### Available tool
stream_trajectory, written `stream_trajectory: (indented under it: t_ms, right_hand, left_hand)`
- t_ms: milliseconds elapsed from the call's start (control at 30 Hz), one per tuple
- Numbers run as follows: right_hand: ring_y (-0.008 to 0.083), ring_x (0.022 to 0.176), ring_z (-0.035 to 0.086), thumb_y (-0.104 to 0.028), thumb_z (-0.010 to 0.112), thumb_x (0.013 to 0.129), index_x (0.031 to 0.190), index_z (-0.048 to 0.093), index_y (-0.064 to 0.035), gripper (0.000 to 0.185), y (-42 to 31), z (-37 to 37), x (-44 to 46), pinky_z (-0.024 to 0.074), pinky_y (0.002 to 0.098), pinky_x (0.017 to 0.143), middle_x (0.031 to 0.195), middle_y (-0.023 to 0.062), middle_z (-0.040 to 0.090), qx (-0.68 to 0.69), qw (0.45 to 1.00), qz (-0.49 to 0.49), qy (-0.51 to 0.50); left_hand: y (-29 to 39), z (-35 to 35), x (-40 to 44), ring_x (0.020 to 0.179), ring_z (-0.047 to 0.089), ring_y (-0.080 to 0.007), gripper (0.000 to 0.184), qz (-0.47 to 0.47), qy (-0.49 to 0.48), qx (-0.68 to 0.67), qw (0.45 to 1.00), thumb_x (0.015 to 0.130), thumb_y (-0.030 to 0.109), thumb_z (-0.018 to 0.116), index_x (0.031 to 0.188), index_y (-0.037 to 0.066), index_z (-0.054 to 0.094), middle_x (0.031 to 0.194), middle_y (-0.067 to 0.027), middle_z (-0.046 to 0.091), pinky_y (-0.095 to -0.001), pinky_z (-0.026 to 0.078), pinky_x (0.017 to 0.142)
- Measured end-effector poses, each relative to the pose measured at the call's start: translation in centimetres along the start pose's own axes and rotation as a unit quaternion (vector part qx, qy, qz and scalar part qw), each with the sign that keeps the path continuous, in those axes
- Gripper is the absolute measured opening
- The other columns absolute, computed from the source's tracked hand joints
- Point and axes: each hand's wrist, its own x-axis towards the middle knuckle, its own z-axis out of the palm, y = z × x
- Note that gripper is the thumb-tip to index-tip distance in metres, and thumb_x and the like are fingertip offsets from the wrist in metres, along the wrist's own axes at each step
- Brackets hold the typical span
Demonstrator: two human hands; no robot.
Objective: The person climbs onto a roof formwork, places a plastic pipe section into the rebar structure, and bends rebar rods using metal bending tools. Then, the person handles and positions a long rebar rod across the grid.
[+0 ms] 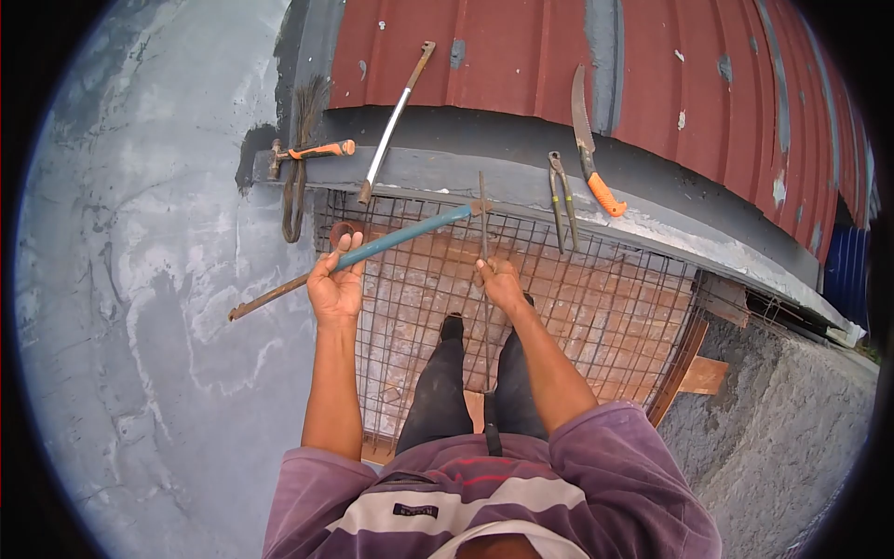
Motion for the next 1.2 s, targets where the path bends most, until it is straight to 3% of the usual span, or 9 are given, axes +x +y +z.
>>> stream_trajectory:
  t_ms: [267, 400, 667, 967, 1067, 1200]
  right_hand:
    - [0.0177, 0.065, 0.062, -0.026, 0.057, 0.107, 0.095, 0.071, 0.0017, 0.033, -0.3, 0.0, -0.2, 0.0492, 0.0378, 0.062, 0.071, 0.0096, 0.068, 0.007, 1.000, 0.014, -0.001]
    - [0.0194, 0.064, 0.062, -0.028, 0.056, 0.107, 0.095, 0.071, 0.0010, 0.035, 0.7, 0.4, 0.9, 0.0489, 0.0393, 0.062, 0.070, 0.0103, 0.066, -0.016, 1.000, -0.001, 0.002]
    - [0.0339, 0.073, 0.066, -0.034, 0.057, 0.106, 0.093, 0.068, 0.0022, 0.040, -0.4, 0.5, 1.9, 0.0494, 0.0470, 0.071, 0.076, 0.0200, 0.067, -0.062, 0.998, 0.029, 0.012]
    - [0.0406, 0.085, 0.069, -0.035, 0.057, 0.105, 0.092, 0.068, 0.0014, 0.040, -1.9, 1.4, 5.6, 0.0507, 0.0492, 0.077, 0.082, 0.0243, 0.069, -0.072, 0.997, 0.009, 0.041]
    - [0.0424, 0.087, 0.069, -0.036, 0.057, 0.105, 0.093, 0.069, 0.0003, 0.039, -2.0, 2.1, 7.2, 0.0508, 0.0501, 0.078, 0.084, 0.0245, 0.069, -0.089, 0.994, 0.000, 0.062]
    - [0.0438, 0.088, 0.069, -0.036, 0.058, 0.104, 0.094, 0.068, -0.0009, 0.038, -1.1, 2.5, 8.5, 0.0507, 0.0506, 0.078, 0.086, 0.0253, 0.070, -0.079, 0.993, 0.024, 0.079]
  left_hand:
    - [0.1, 0.2, 1.3, 0.115, 0.067, -0.0471, 0.005, 0.005, -0.007, 0.077, 0.997, 0.096, 0.002, 0.057, 0.100, 0.001, 0.058, 0.111, -0.0273, 0.072, -0.0650, 0.052, 0.107]
    - [-0.3, 2.4, 0.2, 0.113, 0.070, -0.0419, 0.008, 0.042, -0.041, 0.134, 0.989, 0.099, 0.008, 0.060, 0.104, 0.001, 0.061, 0.112, -0.0251, 0.072, -0.0578, 0.056, 0.104]
    - [-2.6, 4.9, -3.6, 0.112, 0.070, -0.0332, 0.015, 0.113, -0.136, 0.225, 0.958, 0.105, 0.015, 0.060, 0.104, 0.000, 0.062, 0.111, -0.0222, 0.072, -0.0494, 0.056, 0.104]
    - [-2.9, 8.8, -4.0, 0.113, 0.070, -0.0315, 0.023, 0.209, -0.215, 0.367, 0.880, 0.108, 0.021, 0.058, 0.100, 0.000, 0.064, 0.114, -0.0218, 0.072, -0.0465, 0.058, 0.100]
    - [-2.3, 10.6, -3.6, 0.106, 0.071, -0.0278, 0.024, 0.227, -0.234, 0.477, 0.816, 0.106, 0.020, 0.061, 0.098, -0.002, 0.065, 0.112, -0.0199, 0.074, -0.0428, 0.058, 0.098]
    - [-2.3, 12.7, -4.2, 0.086, 0.065, -0.0159, 0.026, 0.240, -0.307, 0.508, 0.768, 0.104, 0.021, 0.064, 0.093, -0.001, 0.071, 0.102, -0.0101, 0.077, -0.0364, 0.054, 0.098]
